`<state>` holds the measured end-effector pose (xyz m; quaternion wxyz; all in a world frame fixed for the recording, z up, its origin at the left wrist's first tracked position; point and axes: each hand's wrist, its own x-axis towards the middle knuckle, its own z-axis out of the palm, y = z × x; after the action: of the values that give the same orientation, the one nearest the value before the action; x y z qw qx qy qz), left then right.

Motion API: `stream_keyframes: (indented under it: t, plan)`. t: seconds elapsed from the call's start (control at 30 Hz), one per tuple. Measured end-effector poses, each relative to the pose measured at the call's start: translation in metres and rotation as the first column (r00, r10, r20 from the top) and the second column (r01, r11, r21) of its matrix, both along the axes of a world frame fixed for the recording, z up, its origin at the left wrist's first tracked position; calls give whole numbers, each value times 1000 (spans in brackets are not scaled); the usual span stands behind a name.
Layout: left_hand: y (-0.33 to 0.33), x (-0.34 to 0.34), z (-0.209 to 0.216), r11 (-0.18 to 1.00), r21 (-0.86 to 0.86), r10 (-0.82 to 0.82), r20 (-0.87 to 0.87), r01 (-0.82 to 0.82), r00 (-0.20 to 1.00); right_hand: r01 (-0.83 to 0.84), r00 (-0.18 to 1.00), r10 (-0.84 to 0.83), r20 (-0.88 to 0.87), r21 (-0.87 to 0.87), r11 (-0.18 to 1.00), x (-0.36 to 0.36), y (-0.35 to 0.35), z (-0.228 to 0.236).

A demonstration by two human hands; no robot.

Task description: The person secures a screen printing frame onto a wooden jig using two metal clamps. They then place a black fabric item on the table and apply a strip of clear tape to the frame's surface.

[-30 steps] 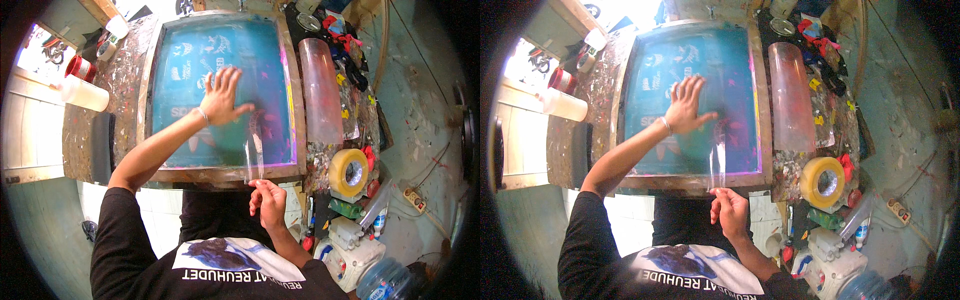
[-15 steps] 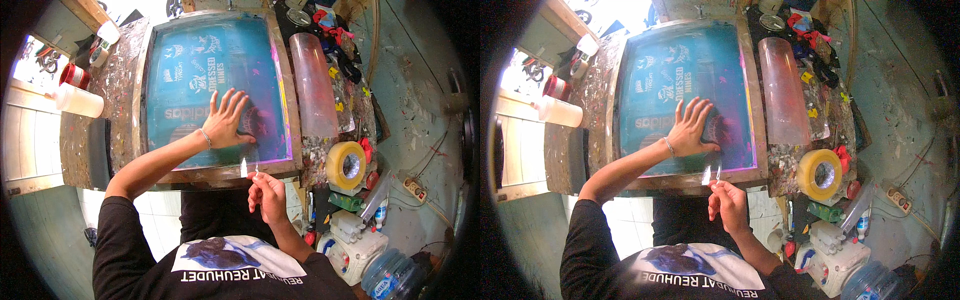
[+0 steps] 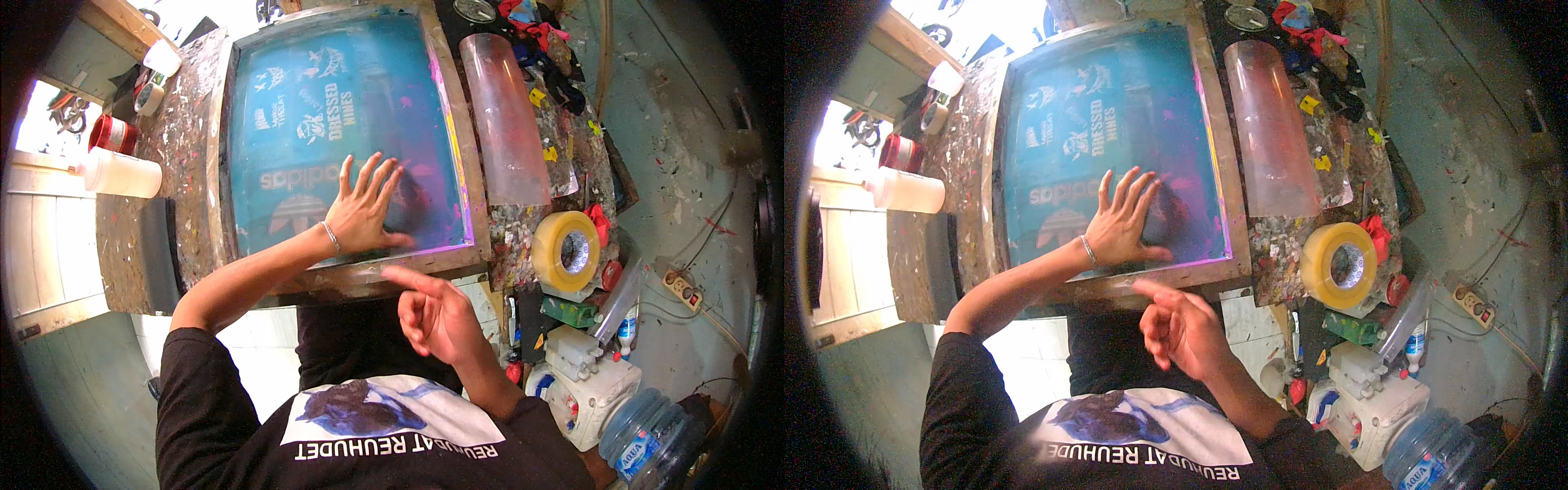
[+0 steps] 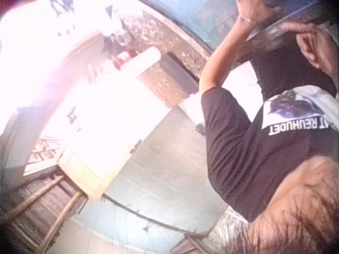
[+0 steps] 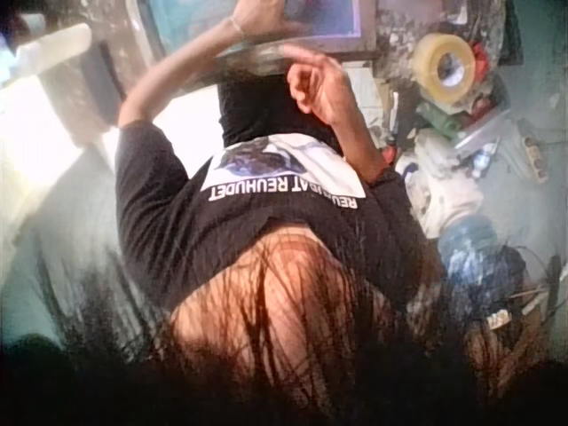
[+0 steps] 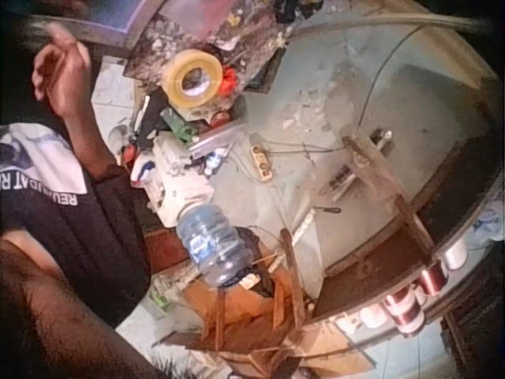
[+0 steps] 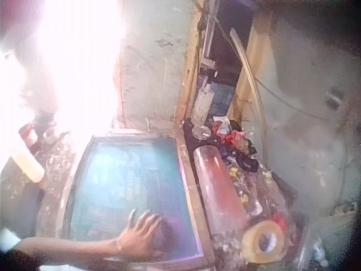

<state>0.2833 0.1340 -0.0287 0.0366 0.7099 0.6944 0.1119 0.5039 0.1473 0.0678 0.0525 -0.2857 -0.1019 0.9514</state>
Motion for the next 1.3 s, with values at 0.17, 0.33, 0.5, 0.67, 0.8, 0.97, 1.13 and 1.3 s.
stream_keyframes:
  t: [0.17, 0.33, 0.5, 0.67, 0.8, 0.97, 1.13, 1.3]
  plan:
    - [-2, 4, 4, 997, -27, -79, -1, 79, 997, -236, 948, 245, -202, 67, 969, 10, -25, 16]
    - [4, -5, 2, 1000, 2, -19, -1, 19, 1000, -196, 978, 207, -35, 204, 959, 8, -32, 11]
    - [-5, 6, 13, 999, -45, 2, 103, 3, 995, -125, 991, 134, -13, 279, 952, 14, -24, 5]
    - [-14, 17, 37, 994, -66, -75, 200, 89, 977, -59, 998, 62, 0, 317, 947, 19, -19, 6]
    - [-54, 45, 36, 950, -41, -311, -97, 309, 945, -41, 999, 31, 34, 339, 940, 29, -17, 7]
    - [-74, 88, 44, 966, -122, -237, -52, 229, 970, 101, 987, -145, 66, 446, 889, 63, 2, 2]
    - [-92, 93, 61, 950, -180, -219, 203, 257, 954, 22, 909, -368, 197, 859, 512, 99, 40, -1]
    - [-79, 101, 80, 936, 65, -327, 517, 345, 791, -828, 476, -827, 299, 470, -306, 131, 87, 1]
